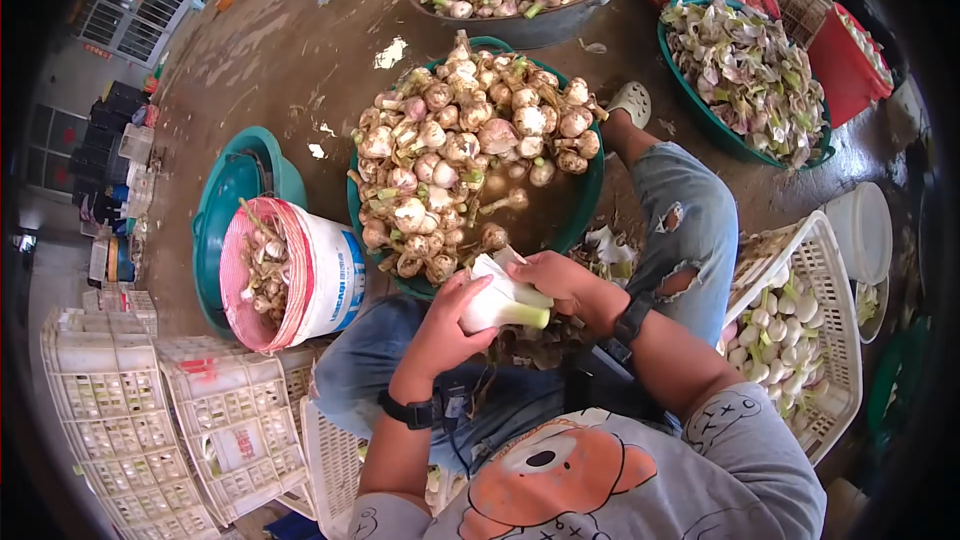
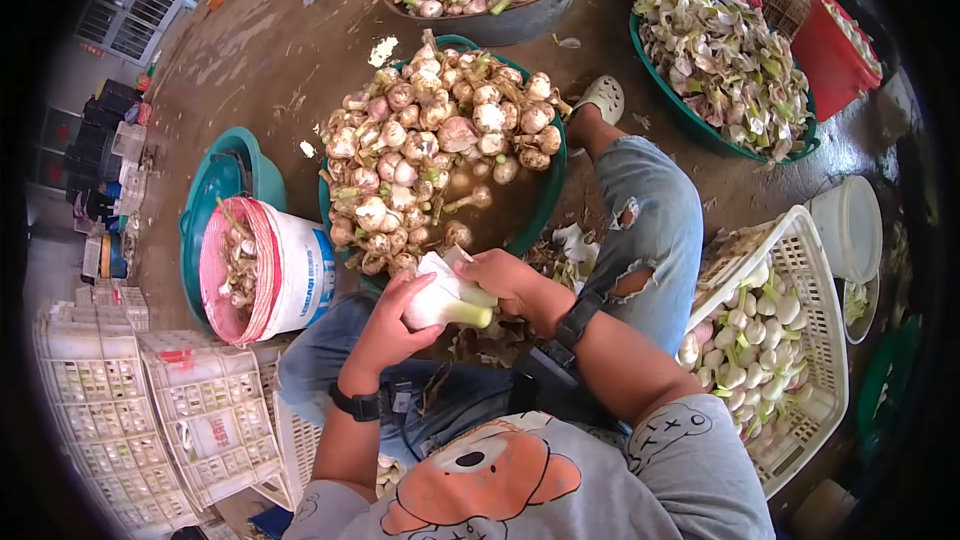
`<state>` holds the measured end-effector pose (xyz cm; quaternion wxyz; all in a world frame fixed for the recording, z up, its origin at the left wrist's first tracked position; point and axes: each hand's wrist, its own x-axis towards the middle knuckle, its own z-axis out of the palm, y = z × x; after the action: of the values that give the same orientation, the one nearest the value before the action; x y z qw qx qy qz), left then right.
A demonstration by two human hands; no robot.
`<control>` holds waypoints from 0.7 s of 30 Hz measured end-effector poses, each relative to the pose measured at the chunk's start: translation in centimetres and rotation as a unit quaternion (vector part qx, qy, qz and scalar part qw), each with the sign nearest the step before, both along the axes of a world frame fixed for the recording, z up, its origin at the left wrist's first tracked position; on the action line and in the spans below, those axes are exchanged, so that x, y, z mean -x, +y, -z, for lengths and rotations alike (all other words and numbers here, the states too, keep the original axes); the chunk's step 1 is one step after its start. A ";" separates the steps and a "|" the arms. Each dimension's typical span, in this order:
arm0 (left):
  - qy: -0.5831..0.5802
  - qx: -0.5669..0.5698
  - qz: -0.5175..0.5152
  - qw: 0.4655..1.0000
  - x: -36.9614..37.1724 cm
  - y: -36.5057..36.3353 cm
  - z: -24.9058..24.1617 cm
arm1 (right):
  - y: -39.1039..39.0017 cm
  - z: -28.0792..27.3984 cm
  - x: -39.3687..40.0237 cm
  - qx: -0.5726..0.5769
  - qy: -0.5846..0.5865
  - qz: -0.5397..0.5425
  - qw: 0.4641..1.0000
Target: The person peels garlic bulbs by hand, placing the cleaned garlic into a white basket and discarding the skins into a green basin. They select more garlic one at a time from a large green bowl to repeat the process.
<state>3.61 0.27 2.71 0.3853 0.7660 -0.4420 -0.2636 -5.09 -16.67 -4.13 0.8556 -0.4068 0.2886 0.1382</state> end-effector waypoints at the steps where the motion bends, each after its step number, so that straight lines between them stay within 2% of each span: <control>1: -0.169 -0.022 0.044 0.984 0.0 0.1 0.1 | -0.7 -0.5 0.2 -0.056 -0.011 -0.041 0.998; 2: -0.168 -0.022 0.044 0.985 0.1 -0.1 0.3 | -0.6 -1.1 0.3 -0.056 -0.011 -0.041 0.997; 4: -0.034 0.088 -0.033 0.995 0.6 -0.5 1.6 | 0.2 -1.8 0.2 -0.149 -0.074 0.077 0.983; 5: 0.003 0.133 -0.076 0.988 0.6 -0.2 3.0 | 0.4 -0.3 0.3 -0.170 -0.128 0.090 0.973; 6: 0.001 0.133 -0.078 0.988 0.5 0.0 4.2 | 0.4 -0.7 0.8 -0.170 -0.129 0.087 0.973; 7: 0.236 0.218 -0.192 0.927 0.6 0.3 5.1 | 0.5 -1.8 1.6 -0.140 -0.152 0.081 0.975; 8: 0.452 0.288 -0.290 0.793 0.4 0.7 6.0 | 0.4 -3.0 2.4 -0.110 -0.175 0.076 0.976; 9: 0.504 0.303 -0.327 0.740 -0.1 1.2 6.6 | 0.3 -3.9 3.5 0.087 -0.187 -0.005 0.978; 10: 0.502 0.304 -0.328 0.740 -0.7 1.6 6.4 | 0.0 -3.3 4.4 0.148 -0.221 -0.050 0.963; 12: 0.599 0.229 -0.480 0.599 -1.8 2.5 6.1 | -1.1 -3.7 6.1 0.120 -0.256 0.002 0.959; 13: 0.620 0.213 -0.492 0.574 -2.2 2.9 5.9 | -1.9 -4.1 6.3 0.059 -0.255 0.068 0.963; 14: 0.618 0.213 -0.497 0.570 -2.3 3.3 5.7 | -2.8 -4.6 6.1 -0.003 -0.250 0.136 0.959; 16: 0.655 0.136 -0.424 0.611 -2.5 3.5 4.7 | -4.3 -6.1 5.6 -0.076 -0.304 0.236 0.920; 17: 0.683 0.137 -0.390 0.602 -3.0 4.4 6.1 | -4.9 -6.7 5.1 -0.082 -0.323 0.257 0.907; 18: 0.683 0.138 -0.390 0.601 -2.7 3.9 5.1 | -5.3 -7.3 4.9 -0.088 -0.343 0.276 0.894; 19: 0.654 0.128 -0.433 0.607 -2.3 2.9 3.4 | -5.2 -8.8 5.0 0.096 -0.386 0.309 0.864; 20: 0.622 0.118 -0.476 0.610 -2.1 2.5 2.5 | -6.9 -6.2 5.2 0.156 -0.387 0.303 0.857; 21: 0.616 0.134 -0.453 0.630 -2.5 3.5 2.7 | -7.1 -7.3 5.1 0.000 -0.361 0.312 0.879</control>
<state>6.15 3.76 0.01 0.7369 0.4690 0.2705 -0.4048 -10.20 -23.80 3.20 0.8992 -0.3173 0.0714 -0.2927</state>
